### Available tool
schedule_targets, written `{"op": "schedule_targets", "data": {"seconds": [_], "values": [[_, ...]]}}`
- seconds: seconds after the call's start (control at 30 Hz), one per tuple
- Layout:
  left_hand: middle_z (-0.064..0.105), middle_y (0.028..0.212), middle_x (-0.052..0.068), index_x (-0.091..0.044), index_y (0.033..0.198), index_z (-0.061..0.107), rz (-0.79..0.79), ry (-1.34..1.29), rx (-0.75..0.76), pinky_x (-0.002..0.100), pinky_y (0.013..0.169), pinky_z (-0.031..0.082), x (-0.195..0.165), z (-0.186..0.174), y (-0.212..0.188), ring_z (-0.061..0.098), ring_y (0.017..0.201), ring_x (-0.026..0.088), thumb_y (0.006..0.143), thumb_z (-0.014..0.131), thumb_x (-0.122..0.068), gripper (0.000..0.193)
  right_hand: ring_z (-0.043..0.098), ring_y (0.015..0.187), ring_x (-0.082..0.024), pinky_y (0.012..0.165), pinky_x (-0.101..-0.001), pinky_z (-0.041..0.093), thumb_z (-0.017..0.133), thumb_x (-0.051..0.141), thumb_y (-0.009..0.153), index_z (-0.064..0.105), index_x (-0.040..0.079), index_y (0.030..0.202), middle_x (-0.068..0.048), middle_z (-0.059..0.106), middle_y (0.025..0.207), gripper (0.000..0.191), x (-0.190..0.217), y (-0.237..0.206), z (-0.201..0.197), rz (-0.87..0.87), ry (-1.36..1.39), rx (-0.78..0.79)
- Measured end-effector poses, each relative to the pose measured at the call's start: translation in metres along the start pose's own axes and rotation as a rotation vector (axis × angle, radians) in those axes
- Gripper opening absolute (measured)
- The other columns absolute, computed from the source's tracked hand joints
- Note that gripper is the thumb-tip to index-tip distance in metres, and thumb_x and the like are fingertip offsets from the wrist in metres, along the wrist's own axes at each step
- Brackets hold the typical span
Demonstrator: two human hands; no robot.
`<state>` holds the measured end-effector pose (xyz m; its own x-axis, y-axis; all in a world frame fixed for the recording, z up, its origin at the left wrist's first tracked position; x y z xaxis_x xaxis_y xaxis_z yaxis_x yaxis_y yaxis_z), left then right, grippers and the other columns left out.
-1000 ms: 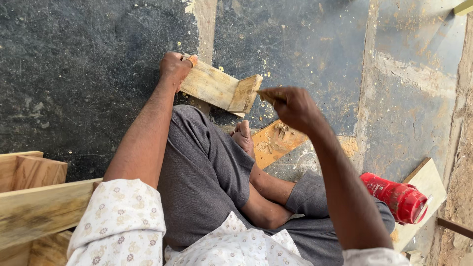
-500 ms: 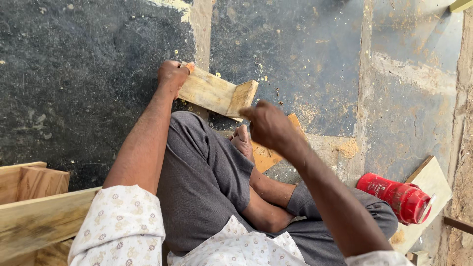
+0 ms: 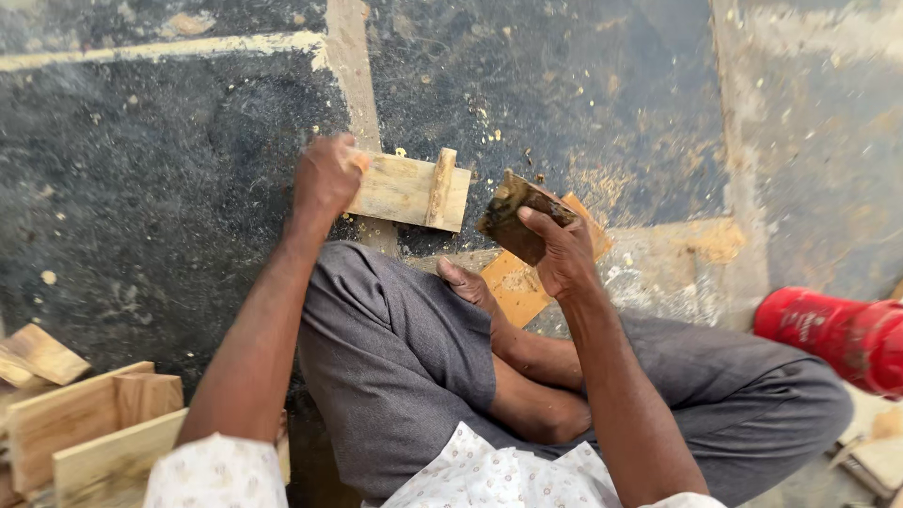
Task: The person sits cross-legged on the floor and sands wooden furniture parts, holding each piece against their lap and rubbing it with a sanding block. They turn the pieces over to sand different sides and set finished pieces aside with other completed wooden components.
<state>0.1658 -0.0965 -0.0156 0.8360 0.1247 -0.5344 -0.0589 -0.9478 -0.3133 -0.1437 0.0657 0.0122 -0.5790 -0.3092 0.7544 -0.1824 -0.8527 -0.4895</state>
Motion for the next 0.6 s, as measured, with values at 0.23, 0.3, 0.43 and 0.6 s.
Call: {"op": "schedule_targets", "data": {"seconds": [0.23,0.3,0.43,0.6], "values": [[0.064,0.144,0.013,-0.008,0.144,0.055,-0.027,-0.652,0.243,0.031,0.107,0.050,-0.045,0.027,-0.082,0.064,0.128,0.021,0.103,0.059,-0.025,0.045,0.067,0.107,-0.015,0.097,-0.0313,0.058,0.071,0.010,0.099,0.069,0.002,0.134,-0.006,0.073,0.119,0.036,-0.038,0.025,0.020,-0.165,-0.213,0.185],[0.063,0.144,0.013,-0.006,0.145,0.055,0.078,-0.570,0.213,0.030,0.109,0.047,-0.050,0.029,-0.088,0.062,0.130,0.020,0.102,0.060,-0.020,0.046,0.067,0.107,-0.014,0.096,-0.0300,0.057,0.069,0.013,0.101,0.070,0.003,0.134,-0.006,0.075,0.119,0.034,-0.039,0.036,0.033,-0.250,-0.344,0.214],[0.068,0.135,0.016,-0.006,0.148,0.058,0.028,-0.410,0.217,0.034,0.102,0.050,-0.040,0.039,-0.090,0.063,0.119,0.024,0.101,0.061,-0.023,0.050,0.069,0.109,-0.015,0.096,-0.0309,0.058,0.067,0.016,0.103,0.071,0.004,0.133,-0.007,0.077,0.121,0.033,-0.039,0.045,0.049,-0.364,-0.480,0.214],[0.064,0.136,0.019,0.001,0.150,0.048,0.109,-0.264,0.170,0.036,0.101,0.050,-0.039,0.041,-0.098,0.064,0.121,0.025,0.099,0.068,-0.038,0.067,0.072,0.100,-0.021,0.090,-0.0392,0.066,0.072,0.011,0.092,0.067,0.006,0.135,-0.009,0.075,0.114,0.043,-0.062,0.032,0.015,-0.015,0.108,-0.027]]}}
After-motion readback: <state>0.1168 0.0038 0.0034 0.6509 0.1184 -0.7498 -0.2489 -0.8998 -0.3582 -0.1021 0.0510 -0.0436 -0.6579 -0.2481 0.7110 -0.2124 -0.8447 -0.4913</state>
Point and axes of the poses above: each hand's wrist, its own y-axis towards the middle knuckle, its own z-axis out of the palm, x = y × z, the point moved 6 cm from there along y, towards the middle knuckle
